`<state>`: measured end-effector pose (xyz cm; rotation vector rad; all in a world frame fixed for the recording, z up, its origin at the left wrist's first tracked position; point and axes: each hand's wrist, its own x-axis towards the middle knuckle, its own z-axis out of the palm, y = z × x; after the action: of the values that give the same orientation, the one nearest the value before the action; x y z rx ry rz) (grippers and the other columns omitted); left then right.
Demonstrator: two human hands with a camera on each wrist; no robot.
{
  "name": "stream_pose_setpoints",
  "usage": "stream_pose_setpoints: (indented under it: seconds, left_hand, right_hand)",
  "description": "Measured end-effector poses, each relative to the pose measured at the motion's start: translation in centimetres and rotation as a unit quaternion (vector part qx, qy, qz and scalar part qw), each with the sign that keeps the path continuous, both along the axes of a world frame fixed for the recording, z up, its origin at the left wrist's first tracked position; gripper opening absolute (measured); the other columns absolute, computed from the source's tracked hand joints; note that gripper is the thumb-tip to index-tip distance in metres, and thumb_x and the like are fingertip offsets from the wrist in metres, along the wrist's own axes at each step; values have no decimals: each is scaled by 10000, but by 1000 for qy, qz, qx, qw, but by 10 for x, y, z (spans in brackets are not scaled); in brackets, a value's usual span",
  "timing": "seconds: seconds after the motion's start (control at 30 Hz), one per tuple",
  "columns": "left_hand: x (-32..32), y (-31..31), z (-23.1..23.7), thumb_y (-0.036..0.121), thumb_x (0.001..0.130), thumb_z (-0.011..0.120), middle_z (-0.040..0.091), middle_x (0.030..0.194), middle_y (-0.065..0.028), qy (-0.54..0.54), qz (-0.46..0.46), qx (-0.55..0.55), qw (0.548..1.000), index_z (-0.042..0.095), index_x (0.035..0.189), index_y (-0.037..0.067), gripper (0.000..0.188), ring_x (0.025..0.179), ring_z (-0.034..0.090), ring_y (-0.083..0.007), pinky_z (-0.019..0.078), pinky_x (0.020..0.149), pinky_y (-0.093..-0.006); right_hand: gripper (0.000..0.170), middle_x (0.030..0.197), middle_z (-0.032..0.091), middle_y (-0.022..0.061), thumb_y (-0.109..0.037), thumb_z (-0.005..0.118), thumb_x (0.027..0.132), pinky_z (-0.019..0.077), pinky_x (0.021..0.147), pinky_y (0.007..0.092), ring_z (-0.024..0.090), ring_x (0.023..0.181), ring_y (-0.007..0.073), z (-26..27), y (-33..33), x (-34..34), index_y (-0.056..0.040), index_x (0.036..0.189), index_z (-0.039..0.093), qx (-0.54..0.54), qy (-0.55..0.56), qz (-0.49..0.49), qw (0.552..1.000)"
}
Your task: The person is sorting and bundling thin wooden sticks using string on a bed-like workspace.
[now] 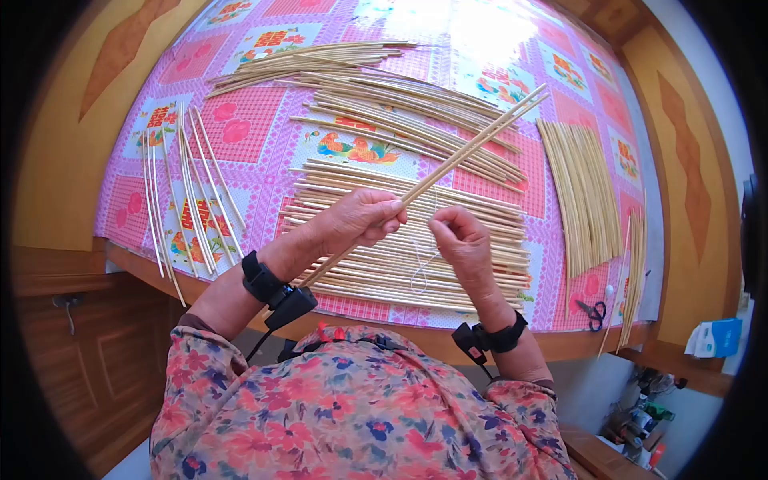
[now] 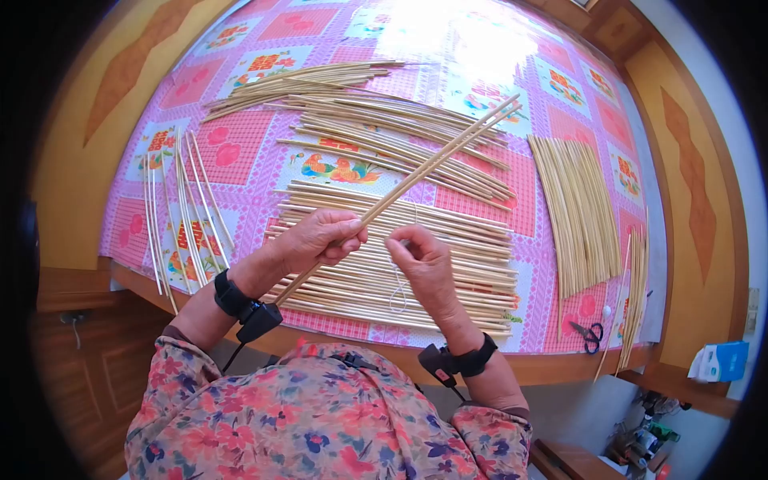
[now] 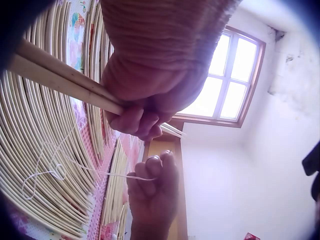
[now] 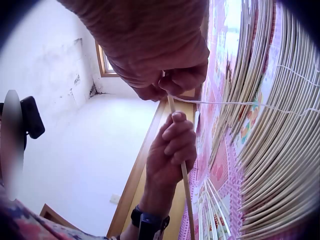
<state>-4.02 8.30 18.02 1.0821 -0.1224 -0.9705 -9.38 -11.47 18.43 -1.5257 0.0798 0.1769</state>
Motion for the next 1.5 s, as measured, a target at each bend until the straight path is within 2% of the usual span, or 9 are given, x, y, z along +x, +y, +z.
stream_pose_setpoints:
  seconds: [0.1, 0.23, 0.37, 0.47, 0.6, 0.7, 1.0, 1.17, 1.5]
  left_hand:
    - [-14, -4, 4, 233, 911, 441, 455, 621, 27, 20, -5, -17, 1000, 541, 867, 32, 229, 417, 319, -16, 264, 358, -150]
    - [-30, -5, 6, 235, 911, 440, 460, 627, 21, 30, -10, -45, 998, 537, 871, 21, 239, 417, 322, -19, 261, 356, -155]
    - [-40, -1, 7, 241, 912, 438, 461, 629, 21, 20, 1, -35, 999, 538, 866, 25, 243, 415, 325, -20, 260, 353, -157]
    - [-47, 4, 1, 241, 911, 440, 461, 626, 22, 37, 11, -22, 999, 541, 866, 31, 238, 420, 340, -20, 267, 356, -151]
    - [-52, 12, -2, 245, 916, 429, 463, 627, 23, 28, 18, -19, 999, 546, 881, 30, 247, 428, 347, -22, 276, 362, -152]
    - [-51, 15, 1, 248, 918, 424, 462, 627, 22, 17, 24, -30, 999, 546, 883, 29, 253, 429, 348, -25, 279, 365, -153]
    - [-56, 22, 10, 247, 923, 413, 447, 621, 13, 19, 33, -47, 998, 530, 882, 28, 252, 431, 340, -30, 285, 369, -153]
    - [-57, 24, 16, 252, 925, 408, 444, 622, 12, 18, 32, -43, 998, 528, 881, 28, 258, 430, 335, -31, 286, 372, -152]
    - [-56, 26, 16, 258, 928, 402, 441, 617, 16, 18, 24, -46, 999, 531, 880, 24, 272, 437, 335, -34, 285, 377, -162]
  right_hand:
    - [52, 612, 485, -75, -88, 614, 802, 299, 446, 146, 387, 516, -17, -3, 9, -11, -44, 830, 612, -40, -63, -5, 997]
    - [79, 609, 499, -67, -105, 615, 806, 308, 445, 154, 382, 503, -9, 0, 13, -21, -50, 861, 630, 5, -44, 6, 999]
    - [120, 642, 529, -38, -113, 599, 815, 337, 464, 173, 415, 532, 9, 1, 18, -31, -55, 917, 627, -44, -49, 7, 998]
    - [150, 626, 527, 6, -88, 536, 844, 385, 480, 206, 448, 531, 49, 3, 21, -40, -55, 978, 596, -162, -120, 43, 979]
    - [136, 617, 543, 35, -97, 538, 843, 411, 471, 238, 483, 504, 74, 14, 23, -47, -43, 960, 581, -137, -13, 74, 988]
    - [128, 592, 538, 37, -113, 550, 840, 405, 466, 227, 483, 498, 70, 13, 22, -45, -40, 942, 572, -190, -73, 128, 971]
    - [168, 551, 476, 20, -107, 515, 864, 384, 448, 230, 455, 482, 64, 24, 32, -51, -51, 1015, 565, -140, -88, 77, 983]
    - [254, 547, 442, 20, -74, 488, 866, 381, 454, 243, 430, 479, 65, 25, 34, -55, -91, 1112, 552, -167, -88, 97, 977]
    - [276, 541, 414, -13, -71, 472, 872, 369, 452, 225, 395, 483, 43, 32, 31, -55, -103, 1136, 547, -135, -54, 121, 982]
